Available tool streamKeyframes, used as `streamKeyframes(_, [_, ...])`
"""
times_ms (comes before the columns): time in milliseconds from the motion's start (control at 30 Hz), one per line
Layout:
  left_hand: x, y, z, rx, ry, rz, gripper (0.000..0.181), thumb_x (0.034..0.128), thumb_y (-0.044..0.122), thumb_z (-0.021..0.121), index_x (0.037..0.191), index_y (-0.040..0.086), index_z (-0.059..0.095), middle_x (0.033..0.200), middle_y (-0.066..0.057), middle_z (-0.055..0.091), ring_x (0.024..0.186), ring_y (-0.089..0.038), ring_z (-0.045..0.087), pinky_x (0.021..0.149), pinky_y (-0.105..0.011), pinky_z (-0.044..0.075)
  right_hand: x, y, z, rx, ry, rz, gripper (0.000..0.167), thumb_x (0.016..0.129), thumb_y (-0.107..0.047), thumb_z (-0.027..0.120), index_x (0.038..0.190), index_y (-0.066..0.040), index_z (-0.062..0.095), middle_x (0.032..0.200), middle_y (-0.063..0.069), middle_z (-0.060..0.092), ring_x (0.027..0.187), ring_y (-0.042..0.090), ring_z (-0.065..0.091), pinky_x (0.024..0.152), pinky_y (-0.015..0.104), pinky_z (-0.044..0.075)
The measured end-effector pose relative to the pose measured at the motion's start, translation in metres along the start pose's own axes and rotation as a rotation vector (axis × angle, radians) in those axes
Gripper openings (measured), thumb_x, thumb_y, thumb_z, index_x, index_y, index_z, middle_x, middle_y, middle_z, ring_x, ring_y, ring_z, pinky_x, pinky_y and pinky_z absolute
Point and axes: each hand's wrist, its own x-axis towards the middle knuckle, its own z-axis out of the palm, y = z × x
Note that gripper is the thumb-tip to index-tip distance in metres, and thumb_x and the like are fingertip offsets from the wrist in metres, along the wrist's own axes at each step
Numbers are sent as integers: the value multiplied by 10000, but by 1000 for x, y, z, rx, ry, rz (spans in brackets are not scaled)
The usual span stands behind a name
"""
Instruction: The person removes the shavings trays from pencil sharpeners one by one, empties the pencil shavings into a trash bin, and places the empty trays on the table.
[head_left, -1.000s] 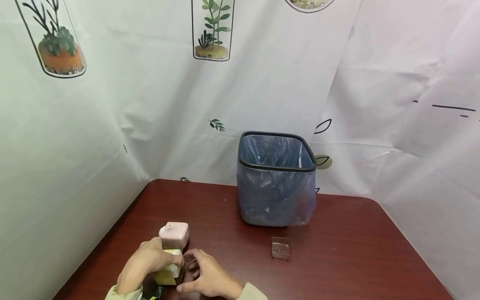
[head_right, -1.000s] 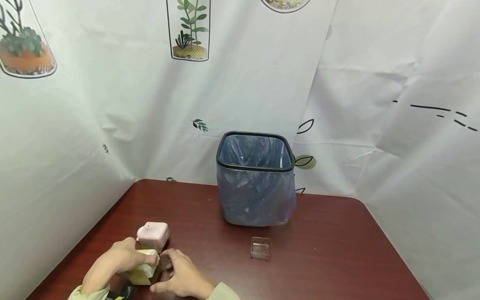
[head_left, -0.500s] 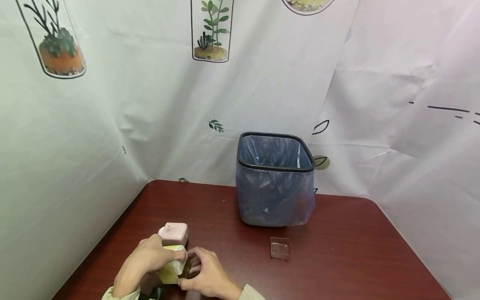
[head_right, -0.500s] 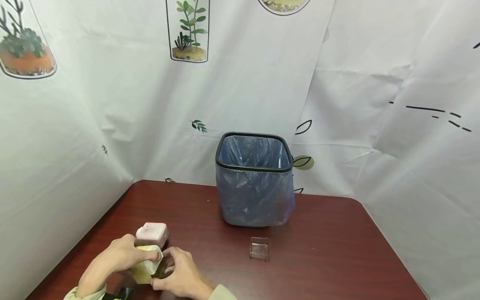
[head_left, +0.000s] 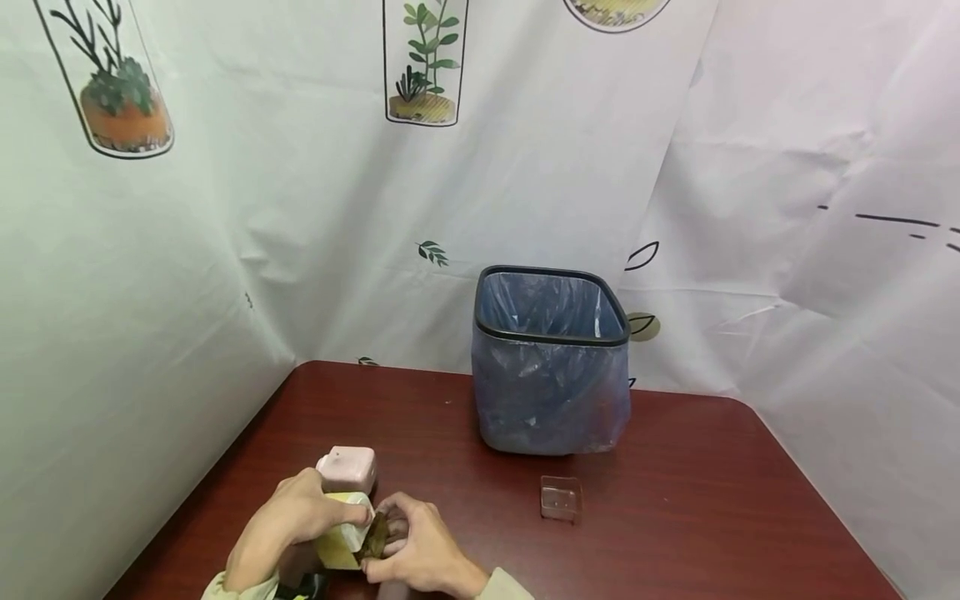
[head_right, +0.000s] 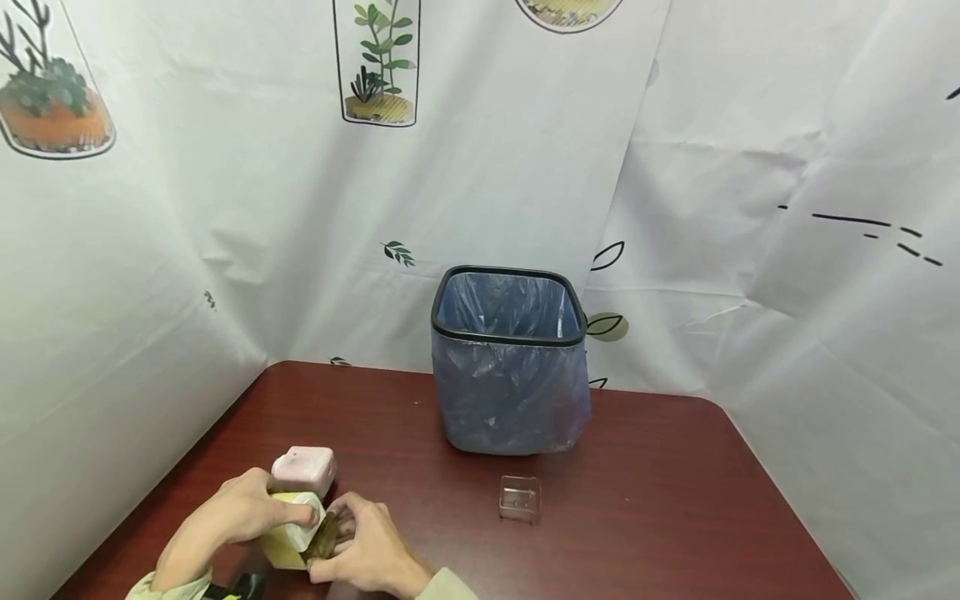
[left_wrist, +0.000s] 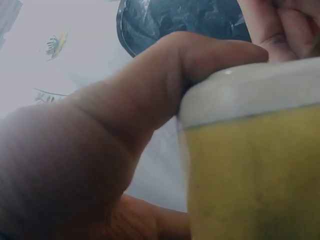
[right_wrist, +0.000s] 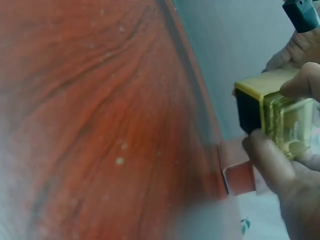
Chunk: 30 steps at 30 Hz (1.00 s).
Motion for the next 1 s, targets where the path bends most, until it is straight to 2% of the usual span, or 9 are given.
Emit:
streamKeyframes(200, [0, 0, 0, 6, 13, -5, 538, 562, 413, 763, 820, -29, 599, 732, -58, 555, 677, -228, 499, 548, -313, 430, 0, -3, -5, -178, 16, -11, 400, 631, -47, 745, 978, -112, 558, 874, -89, 582, 680, -33, 591, 600, 155, 519])
streamKeyframes(333, [2, -4, -3, 5, 29, -26, 556, 554, 405, 764, 828, -39, 571, 728, -71, 543, 661, -223, 500, 543, -316, 425, -2, -7, -12, -200, 27, 28, 425, 605, -52, 737, 988, -103, 560, 871, -87, 562, 699, -25, 584, 620, 144, 511])
streamKeyframes(500, [4, -13, -5, 32, 35, -38, 615, 573, 399, 758, 878, -87, 538, 748, -110, 530, 677, -235, 506, 586, -352, 443, -7, -9, -30, -84, 35, 112, 450, 609, -7, 727, 1021, -86, 564, 867, -36, 596, 752, 19, 609, 674, 164, 517])
streamKeyframes(600, [5, -16, -1, 22, 11, -38, 626, 571, 389, 765, 895, -91, 528, 749, -109, 532, 671, -225, 515, 588, -344, 452, -11, -7, -43, 10, 35, 131, 452, 631, 28, 719, 1044, -52, 552, 915, 28, 613, 797, 69, 627, 707, 196, 527])
streamKeyframes(700, [6, -16, 4, 41, 16, -36, 595, 559, 374, 774, 872, -75, 539, 733, -98, 533, 656, -222, 511, 583, -345, 450, -16, -4, -58, 100, 29, 145, 463, 650, 58, 698, 1075, -2, 523, 967, 104, 605, 832, 133, 637, 734, 225, 529])
streamKeyframes(867, [9, -16, 8, 76, 17, -37, 636, 563, 381, 802, 904, -94, 551, 760, -116, 547, 690, -258, 509, 633, -399, 457, -24, 3, -83, 243, 12, 200, 492, 689, 65, 659, 1137, 54, 456, 958, 206, 613, 849, 220, 640, 703, 245, 526])
streamKeyframes(1000, [10, -18, 11, 69, -14, -40, 663, 570, 380, 820, 931, -102, 543, 799, -127, 550, 713, -261, 505, 664, -415, 459, -31, 8, -100, 269, 31, 234, 505, 709, 41, 651, 1168, 43, 441, 966, 205, 615, 845, 224, 642, 670, 245, 519])
